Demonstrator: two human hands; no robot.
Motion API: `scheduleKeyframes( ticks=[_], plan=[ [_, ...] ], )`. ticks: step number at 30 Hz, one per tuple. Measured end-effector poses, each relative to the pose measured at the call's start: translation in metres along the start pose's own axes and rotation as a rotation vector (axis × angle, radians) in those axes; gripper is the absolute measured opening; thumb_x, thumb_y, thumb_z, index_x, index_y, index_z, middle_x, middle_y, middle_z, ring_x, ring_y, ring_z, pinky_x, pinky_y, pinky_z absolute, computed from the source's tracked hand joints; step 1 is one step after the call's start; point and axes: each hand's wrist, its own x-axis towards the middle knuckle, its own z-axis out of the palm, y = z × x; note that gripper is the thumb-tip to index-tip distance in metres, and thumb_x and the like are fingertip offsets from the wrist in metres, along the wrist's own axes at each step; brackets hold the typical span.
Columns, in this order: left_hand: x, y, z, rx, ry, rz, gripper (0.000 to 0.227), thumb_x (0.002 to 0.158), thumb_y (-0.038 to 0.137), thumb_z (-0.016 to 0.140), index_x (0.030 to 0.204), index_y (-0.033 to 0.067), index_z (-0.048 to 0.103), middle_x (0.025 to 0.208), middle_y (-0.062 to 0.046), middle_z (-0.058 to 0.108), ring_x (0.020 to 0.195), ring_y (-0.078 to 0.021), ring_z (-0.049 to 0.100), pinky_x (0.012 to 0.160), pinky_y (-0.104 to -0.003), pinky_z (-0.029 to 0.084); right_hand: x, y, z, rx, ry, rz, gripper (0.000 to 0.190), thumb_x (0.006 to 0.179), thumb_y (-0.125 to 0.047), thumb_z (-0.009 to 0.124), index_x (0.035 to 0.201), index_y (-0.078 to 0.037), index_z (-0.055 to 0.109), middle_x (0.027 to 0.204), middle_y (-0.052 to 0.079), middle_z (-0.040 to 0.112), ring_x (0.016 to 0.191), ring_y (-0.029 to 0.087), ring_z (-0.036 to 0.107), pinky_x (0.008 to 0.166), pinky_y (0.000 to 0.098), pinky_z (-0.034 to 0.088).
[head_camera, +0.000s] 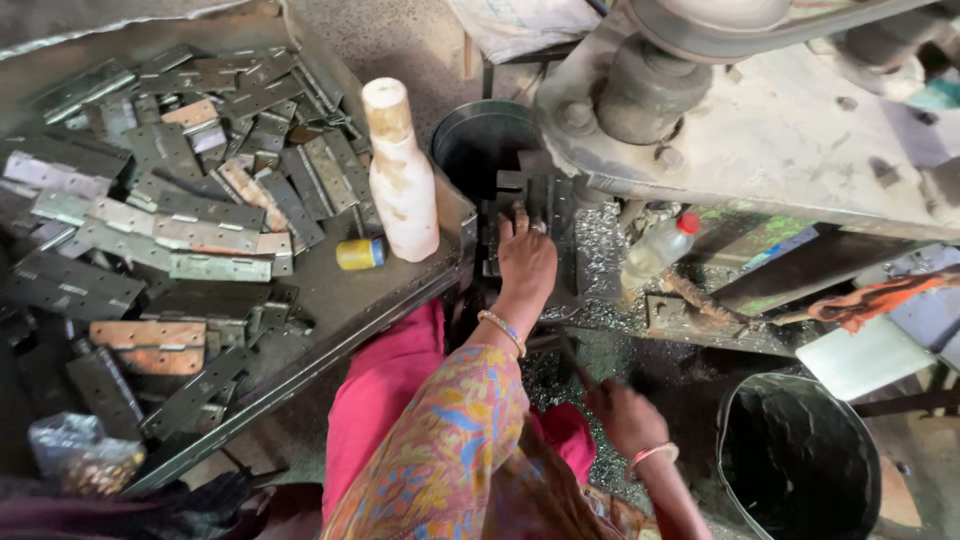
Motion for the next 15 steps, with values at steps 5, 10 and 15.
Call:
scheduleKeyframes(
  ticks=[5,10,15],
  plan=[
    [0.016,-0.001,0.009,-0.003,0.191,-0.032,0.038,0.09,0.018,0.058,0.12,0.0019,0.073,0.145,-0.011,0.058,0.145,-0.034,0.037,0.117,-0.055,0.022,-0.011,-0.013,0.033,0.186,0.103,-0.127,0.04,0.091,-0.041,0.07,0.109,-0.006,0.064,0.09,0.024,0.073,0.088,0.045,0.068,0.071,0.0536,0.052],
    [0.003,-0.003,0.008,-0.048,0.076,-0.014,0.036,0.091,0.017,0.056,0.121,0.0063,0.072,0.151,-0.006,0.052,0.149,-0.0291,0.031,0.121,-0.054,0.018,-0.036,-0.04,-0.029,-0.186,-0.003,-0.027,0.035,0.095,-0.033,0.062,0.119,-0.008,0.058,0.096,0.018,0.072,0.088,0.036,0.072,0.075,0.0483,0.056],
    [-0.071,0.005,0.003,-0.036,0.038,0.149,0.051,0.087,0.029,0.063,0.129,0.0003,0.063,0.15,-0.016,0.049,0.147,-0.0317,0.031,0.116,-0.057,0.023,-0.072,-0.11,-0.104,-0.549,0.271,-0.225,0.035,0.095,-0.021,0.058,0.127,-0.007,0.053,0.102,0.014,0.071,0.093,0.03,0.074,0.078,0.0428,0.059]
  ],
)
